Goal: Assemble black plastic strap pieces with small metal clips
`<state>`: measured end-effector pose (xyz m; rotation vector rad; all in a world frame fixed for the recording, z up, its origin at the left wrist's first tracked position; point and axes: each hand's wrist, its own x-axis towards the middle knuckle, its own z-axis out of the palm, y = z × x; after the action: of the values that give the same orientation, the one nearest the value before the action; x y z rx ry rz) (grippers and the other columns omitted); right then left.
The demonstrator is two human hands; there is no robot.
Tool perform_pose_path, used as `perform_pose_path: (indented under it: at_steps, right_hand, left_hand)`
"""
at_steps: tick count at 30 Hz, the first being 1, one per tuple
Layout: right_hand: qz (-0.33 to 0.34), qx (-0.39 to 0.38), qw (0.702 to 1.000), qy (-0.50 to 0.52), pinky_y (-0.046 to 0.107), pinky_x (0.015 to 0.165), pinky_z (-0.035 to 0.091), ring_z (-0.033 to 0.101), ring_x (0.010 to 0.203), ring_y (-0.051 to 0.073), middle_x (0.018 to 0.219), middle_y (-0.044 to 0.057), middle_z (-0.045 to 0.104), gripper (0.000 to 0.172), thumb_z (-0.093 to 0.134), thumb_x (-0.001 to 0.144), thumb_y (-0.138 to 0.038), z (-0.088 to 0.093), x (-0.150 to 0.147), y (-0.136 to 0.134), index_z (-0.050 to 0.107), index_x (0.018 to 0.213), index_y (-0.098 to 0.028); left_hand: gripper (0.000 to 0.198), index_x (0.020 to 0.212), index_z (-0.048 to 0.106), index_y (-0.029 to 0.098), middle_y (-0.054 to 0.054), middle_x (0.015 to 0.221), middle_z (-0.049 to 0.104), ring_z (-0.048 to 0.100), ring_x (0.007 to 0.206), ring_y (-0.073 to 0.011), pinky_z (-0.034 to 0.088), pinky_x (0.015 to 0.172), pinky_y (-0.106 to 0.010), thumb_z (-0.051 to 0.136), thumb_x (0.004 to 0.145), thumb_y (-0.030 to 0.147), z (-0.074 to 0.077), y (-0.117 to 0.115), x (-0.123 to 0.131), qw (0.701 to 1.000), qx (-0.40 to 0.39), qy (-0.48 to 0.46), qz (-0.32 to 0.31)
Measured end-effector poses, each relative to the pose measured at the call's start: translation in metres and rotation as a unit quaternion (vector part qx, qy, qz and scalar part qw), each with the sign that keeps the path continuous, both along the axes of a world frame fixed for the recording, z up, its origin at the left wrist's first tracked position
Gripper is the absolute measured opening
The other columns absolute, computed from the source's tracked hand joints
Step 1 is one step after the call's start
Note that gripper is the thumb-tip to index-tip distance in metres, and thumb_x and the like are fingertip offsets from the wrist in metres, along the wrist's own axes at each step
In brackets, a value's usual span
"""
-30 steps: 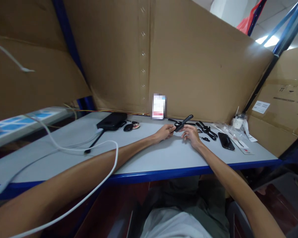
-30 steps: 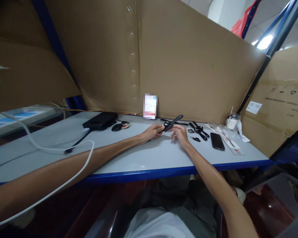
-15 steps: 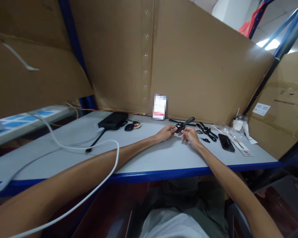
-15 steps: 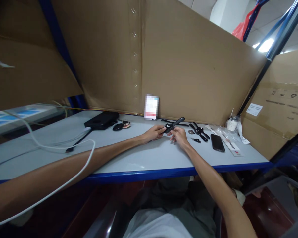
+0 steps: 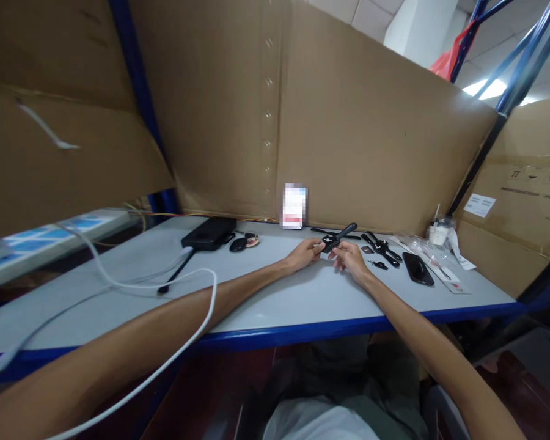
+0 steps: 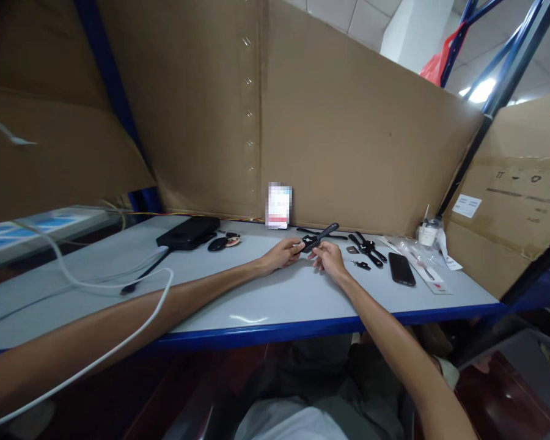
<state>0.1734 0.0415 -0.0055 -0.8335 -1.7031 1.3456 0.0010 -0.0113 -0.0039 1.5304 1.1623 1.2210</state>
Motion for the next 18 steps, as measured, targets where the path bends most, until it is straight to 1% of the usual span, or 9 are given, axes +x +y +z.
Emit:
perform_pose_path:
  at_steps: [6, 9, 13, 15, 16, 17, 18]
  right_hand:
    - [-0.003, 0.004, 1.0, 0.006, 0.017, 0.034, 0.035, 0.055, 0.042, 0.008, 0.072, 0.002, 0.071, 0.011, 0.062, 0.08, -0.027, -0.0005, -0.0018, -0.0024, 0.057, 0.076, -0.018]
    - [-0.004, 0.005, 1.0, 0.001, 0.017, 0.034, 0.034, 0.054, 0.042, 0.008, 0.071, 0.002, 0.071, 0.012, 0.061, 0.079, -0.027, -0.0016, -0.0033, -0.0022, 0.055, 0.074, -0.018]
    - [-0.01, 0.013, 1.0, -0.008, 0.017, 0.035, 0.031, 0.054, 0.042, 0.008, 0.071, 0.001, 0.07, 0.012, 0.06, 0.079, -0.029, -0.0045, -0.0058, -0.0004, 0.056, 0.075, -0.018]
    - [-0.035, 0.029, 0.999, -0.026, 0.019, 0.037, 0.032, 0.052, 0.041, 0.009, 0.071, 0.0, 0.068, 0.01, 0.06, 0.078, -0.028, -0.0057, -0.0057, -0.0002, 0.056, 0.076, -0.019]
    - [-0.058, 0.044, 0.996, -0.043, 0.02, 0.04, 0.034, 0.052, 0.042, 0.009, 0.071, 0.0, 0.068, 0.007, 0.059, 0.078, -0.026, -0.0059, -0.005, -0.0006, 0.057, 0.079, -0.019]
    - [-0.09, 0.068, 0.991, -0.067, 0.021, 0.043, 0.037, 0.054, 0.044, 0.011, 0.072, -0.001, 0.067, 0.006, 0.058, 0.077, -0.023, -0.0056, -0.0038, -0.0015, 0.058, 0.082, -0.019]
    - [-0.129, 0.101, 0.982, -0.095, 0.023, 0.047, 0.04, 0.057, 0.049, 0.012, 0.074, -0.001, 0.068, 0.012, 0.057, 0.076, -0.019, -0.005, -0.0021, -0.003, 0.06, 0.088, -0.019]
  left_hand:
    - [0.044, 0.082, 0.05, 0.02, 0.011, 0.051, 0.034, 0.024, 0.039, -0.005, 0.016, 0.038, -0.019, 0.062, 0.083, 0.062, -0.0006, 0.0, -0.0013, 1.0, -0.005, 0.012, -0.011]
    - [0.045, 0.081, 0.049, 0.021, 0.011, 0.051, 0.033, 0.024, 0.039, -0.0051, 0.016, 0.038, -0.02, 0.062, 0.082, 0.064, -0.0021, 0.001, -0.0022, 1.0, -0.006, 0.018, -0.009]
    - [0.046, 0.082, 0.048, 0.021, 0.011, 0.051, 0.032, 0.024, 0.041, -0.0057, 0.019, 0.041, -0.021, 0.058, 0.083, 0.065, -0.0045, 0.0026, -0.0027, 0.999, 0.012, 0.042, -0.006]
    - [0.044, 0.082, 0.049, 0.02, 0.01, 0.051, 0.035, 0.027, 0.042, -0.0069, 0.021, 0.043, -0.022, 0.056, 0.085, 0.064, -0.0061, 0.0039, -0.003, 0.997, 0.039, 0.068, 0.007]
    - [0.043, 0.081, 0.049, 0.02, 0.009, 0.051, 0.036, 0.029, 0.043, -0.0076, 0.022, 0.045, -0.022, 0.055, 0.086, 0.063, -0.0071, 0.0047, -0.0033, 0.995, 0.054, 0.085, 0.018]
    - [0.042, 0.079, 0.049, 0.02, 0.009, 0.051, 0.038, 0.031, 0.044, -0.0082, 0.023, 0.046, -0.023, 0.054, 0.086, 0.061, -0.0079, 0.0054, -0.0036, 0.992, 0.068, 0.102, 0.03]
    - [0.041, 0.077, 0.048, 0.021, 0.008, 0.052, 0.04, 0.032, 0.046, -0.0088, 0.024, 0.047, -0.023, 0.053, 0.087, 0.06, -0.0087, 0.0062, -0.004, 0.989, 0.08, 0.118, 0.044]
